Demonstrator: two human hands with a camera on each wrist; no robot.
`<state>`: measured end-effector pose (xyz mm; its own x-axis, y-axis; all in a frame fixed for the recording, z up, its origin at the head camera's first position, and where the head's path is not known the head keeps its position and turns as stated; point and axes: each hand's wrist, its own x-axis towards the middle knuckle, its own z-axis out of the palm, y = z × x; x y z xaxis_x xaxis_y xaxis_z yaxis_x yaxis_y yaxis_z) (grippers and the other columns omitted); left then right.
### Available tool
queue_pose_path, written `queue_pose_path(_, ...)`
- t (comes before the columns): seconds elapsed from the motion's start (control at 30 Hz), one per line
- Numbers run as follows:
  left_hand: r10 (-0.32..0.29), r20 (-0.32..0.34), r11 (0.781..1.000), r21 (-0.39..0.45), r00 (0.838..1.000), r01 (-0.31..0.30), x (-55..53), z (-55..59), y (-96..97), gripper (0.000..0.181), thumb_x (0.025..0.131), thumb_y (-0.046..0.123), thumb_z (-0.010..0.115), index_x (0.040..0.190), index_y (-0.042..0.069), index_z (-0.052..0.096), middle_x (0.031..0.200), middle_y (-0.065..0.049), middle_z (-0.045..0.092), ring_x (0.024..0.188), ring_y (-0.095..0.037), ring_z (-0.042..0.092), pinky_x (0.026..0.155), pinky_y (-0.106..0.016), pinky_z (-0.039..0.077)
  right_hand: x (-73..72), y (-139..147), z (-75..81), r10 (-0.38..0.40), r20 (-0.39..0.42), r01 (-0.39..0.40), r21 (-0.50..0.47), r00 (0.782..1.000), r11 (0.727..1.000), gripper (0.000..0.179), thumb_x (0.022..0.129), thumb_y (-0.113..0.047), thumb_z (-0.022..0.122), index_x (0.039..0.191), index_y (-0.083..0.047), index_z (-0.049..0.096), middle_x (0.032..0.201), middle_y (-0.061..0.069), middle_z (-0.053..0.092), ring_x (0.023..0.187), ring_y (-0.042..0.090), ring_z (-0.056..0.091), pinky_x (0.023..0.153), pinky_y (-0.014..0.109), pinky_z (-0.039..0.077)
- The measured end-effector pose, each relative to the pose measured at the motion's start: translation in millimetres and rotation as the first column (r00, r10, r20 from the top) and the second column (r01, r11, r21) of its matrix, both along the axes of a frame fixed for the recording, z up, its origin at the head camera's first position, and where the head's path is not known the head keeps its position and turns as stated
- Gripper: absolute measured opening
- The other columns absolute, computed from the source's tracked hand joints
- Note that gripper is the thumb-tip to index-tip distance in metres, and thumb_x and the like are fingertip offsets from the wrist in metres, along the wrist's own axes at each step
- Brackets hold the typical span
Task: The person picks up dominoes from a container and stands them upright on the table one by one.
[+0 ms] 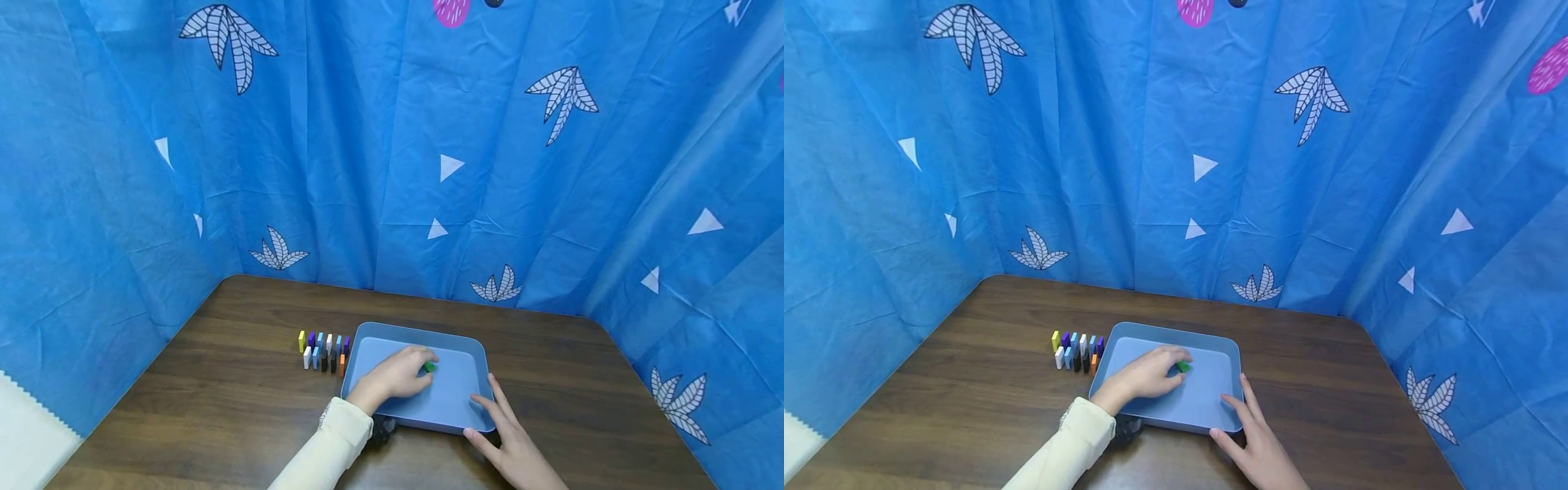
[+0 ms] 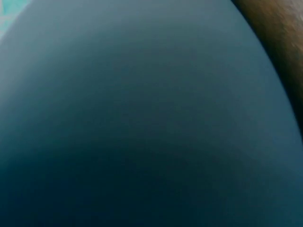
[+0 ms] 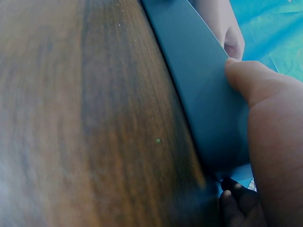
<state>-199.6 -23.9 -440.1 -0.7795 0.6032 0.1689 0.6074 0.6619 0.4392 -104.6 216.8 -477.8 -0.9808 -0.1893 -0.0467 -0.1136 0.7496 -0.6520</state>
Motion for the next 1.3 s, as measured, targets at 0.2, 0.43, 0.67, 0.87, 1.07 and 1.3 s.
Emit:
queue_pose_path(0.2, 0.004, -0.065, 0.999, -0.035, 0.998, -0.007, 0.4, -5.4, 0.3, 0.030, 0.092, 0.017, 0.062, 0.122, 0.010, 0.065, 0.125, -0.001, 0.064, 0.120, -0.015, 0.056, 0.102, -0.032, 0.046, 0.6, -1, 0.2, 0.004, -0.010, -0.004, 0.003, 1.000, 1.000, 0.064, 0.089, -0.061, 0.054, 0.143, -0.028, 0.041, 0.163, 0.000, -0.006, 0.146, 0.038, 0.014, 0.107, 0.065, 0.029)
queue_pose_path(0.43, -0.026, -0.181, 0.997, -0.070, 0.983, 0.013, 0.5, -10.4, 0.9, 0.023, 0.089, 0.009, 0.064, 0.112, 0.011, 0.070, 0.115, 0.002, 0.068, 0.114, -0.015, 0.058, 0.098, -0.027, 0.047, 2.3, -1, -0.9, 0.017, -0.076, -0.015, 0.021, 0.997, 1.000, 0.061, 0.090, -0.056, 0.055, 0.141, -0.025, 0.043, 0.163, 0.001, -0.002, 0.146, 0.037, 0.019, 0.107, 0.060, 0.033)
queue_pose_path(0.67, -0.036, -0.221, 0.999, -0.045, 0.975, 0.027, -0.5, -14.7, 0.3, 0.019, 0.089, 0.011, 0.066, 0.107, 0.013, 0.072, 0.110, 0.004, 0.070, 0.110, -0.013, 0.059, 0.095, -0.025, 0.048, 2.4, 0, -2.0, 0.011, -0.067, -0.009, 0.029, 0.998, 1.000, 0.064, 0.089, -0.058, 0.055, 0.141, -0.024, 0.042, 0.163, 0.002, -0.002, 0.146, 0.036, 0.016, 0.107, 0.061, 0.032)
queue_pose_path(0.87, -0.043, -0.228, 0.999, -0.035, 0.973, 0.036, -2.2, -16.1, 0.6, 0.017, 0.090, 0.014, 0.067, 0.106, 0.014, 0.073, 0.108, 0.005, 0.070, 0.108, -0.012, 0.060, 0.095, -0.024, 0.048, 1.8, 0, -2.1, 0.012, -0.074, -0.010, 0.016, 0.997, 1.000, 0.062, 0.090, -0.057, 0.055, 0.141, -0.024, 0.042, 0.163, 0.001, -0.003, 0.146, 0.036, 0.017, 0.107, 0.062, 0.032)
queue_pose_path(1.07, -0.044, -0.228, 0.999, -0.021, 0.973, 0.040, -1.5, -18.2, -1.0, 0.017, 0.090, 0.017, 0.067, 0.106, 0.016, 0.073, 0.109, 0.006, 0.069, 0.108, -0.011, 0.059, 0.093, -0.024, 0.048, 2.4, -1, -1.7, 0.015, -0.058, -0.014, 0.016, 0.998, 1.000, 0.062, 0.090, -0.058, 0.055, 0.142, -0.026, 0.042, 0.163, 0.001, -0.003, 0.146, 0.037, 0.018, 0.106, 0.061, 0.033)
queue_pose_path(1.3, -0.048, -0.228, 0.999, 0.004, 0.972, 0.050, -1.4, -20.3, -2.8, 0.019, 0.091, 0.018, 0.066, 0.109, 0.016, 0.072, 0.111, 0.006, 0.067, 0.109, -0.011, 0.057, 0.095, -0.024, 0.047, 1.0, -1, 0.8, 0.013, -0.011, -0.013, 0.010, 1.000, 1.000, 0.065, 0.089, -0.059, 0.054, 0.144, -0.026, 0.040, 0.163, 0.001, -0.007, 0.147, 0.039, 0.013, 0.108, 0.065, 0.027)
